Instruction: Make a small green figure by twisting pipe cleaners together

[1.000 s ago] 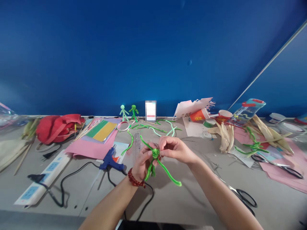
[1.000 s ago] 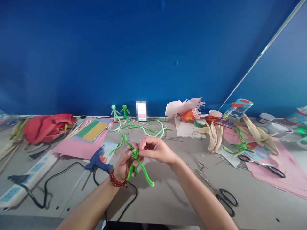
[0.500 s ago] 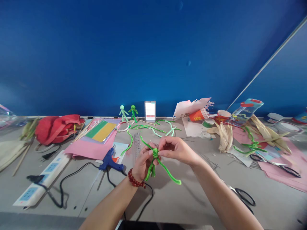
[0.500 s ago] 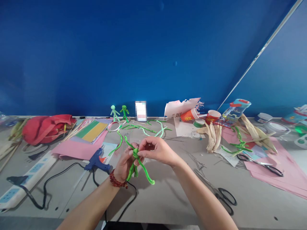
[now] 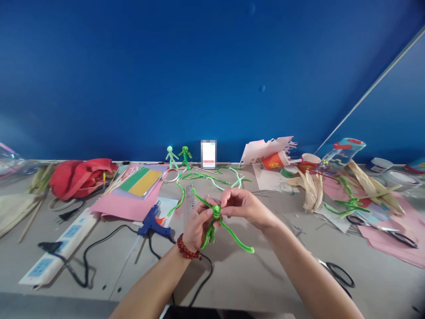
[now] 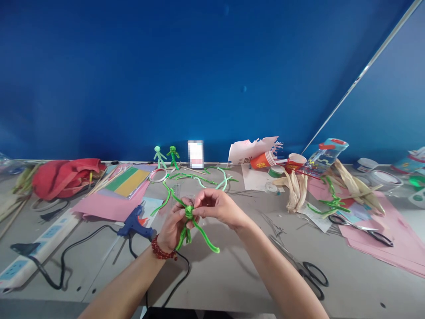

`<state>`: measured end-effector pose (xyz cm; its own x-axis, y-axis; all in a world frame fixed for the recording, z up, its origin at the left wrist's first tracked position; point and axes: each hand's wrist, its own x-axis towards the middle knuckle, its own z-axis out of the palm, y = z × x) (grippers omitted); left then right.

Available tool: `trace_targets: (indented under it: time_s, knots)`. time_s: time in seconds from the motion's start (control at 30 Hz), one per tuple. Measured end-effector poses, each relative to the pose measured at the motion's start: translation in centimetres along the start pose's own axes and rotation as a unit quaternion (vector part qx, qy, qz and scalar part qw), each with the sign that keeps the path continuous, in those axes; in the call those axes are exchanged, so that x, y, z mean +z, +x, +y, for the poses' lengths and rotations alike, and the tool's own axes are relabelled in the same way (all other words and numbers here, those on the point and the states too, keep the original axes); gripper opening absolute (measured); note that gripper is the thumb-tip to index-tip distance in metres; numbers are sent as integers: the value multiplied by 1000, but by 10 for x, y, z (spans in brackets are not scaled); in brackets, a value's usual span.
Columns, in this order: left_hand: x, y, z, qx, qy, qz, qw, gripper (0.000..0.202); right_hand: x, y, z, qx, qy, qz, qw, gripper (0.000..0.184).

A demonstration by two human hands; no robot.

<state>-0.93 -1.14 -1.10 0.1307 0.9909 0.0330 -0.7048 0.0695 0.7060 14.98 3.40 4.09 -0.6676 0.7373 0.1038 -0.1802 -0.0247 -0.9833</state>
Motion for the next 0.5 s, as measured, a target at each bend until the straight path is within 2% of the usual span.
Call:
trace_targets:
  time_s: [0.1, 0.17, 0.23, 0.3, 0.5]
  knots:
    - [1, 1, 1, 8, -3, 25, 1000, 29, 4, -2, 0, -60, -89, 53, 993, 15]
    - [0, 1, 0, 11, 0, 38, 999, 30, 7, -3, -2, -109, -191, 82, 972, 6]
    - [0, 2, 0, 14, 1, 46, 999, 30, 8, -5, -4, -154, -269, 87, 947, 6]
    - [0, 2, -1, 18, -2, 43, 999, 29, 7, -6, -6, -184, -304, 74, 932, 10]
    - [0, 2, -1, 26, 5, 45, 999, 28, 7, -7, -8, -176, -331, 69, 924, 16]
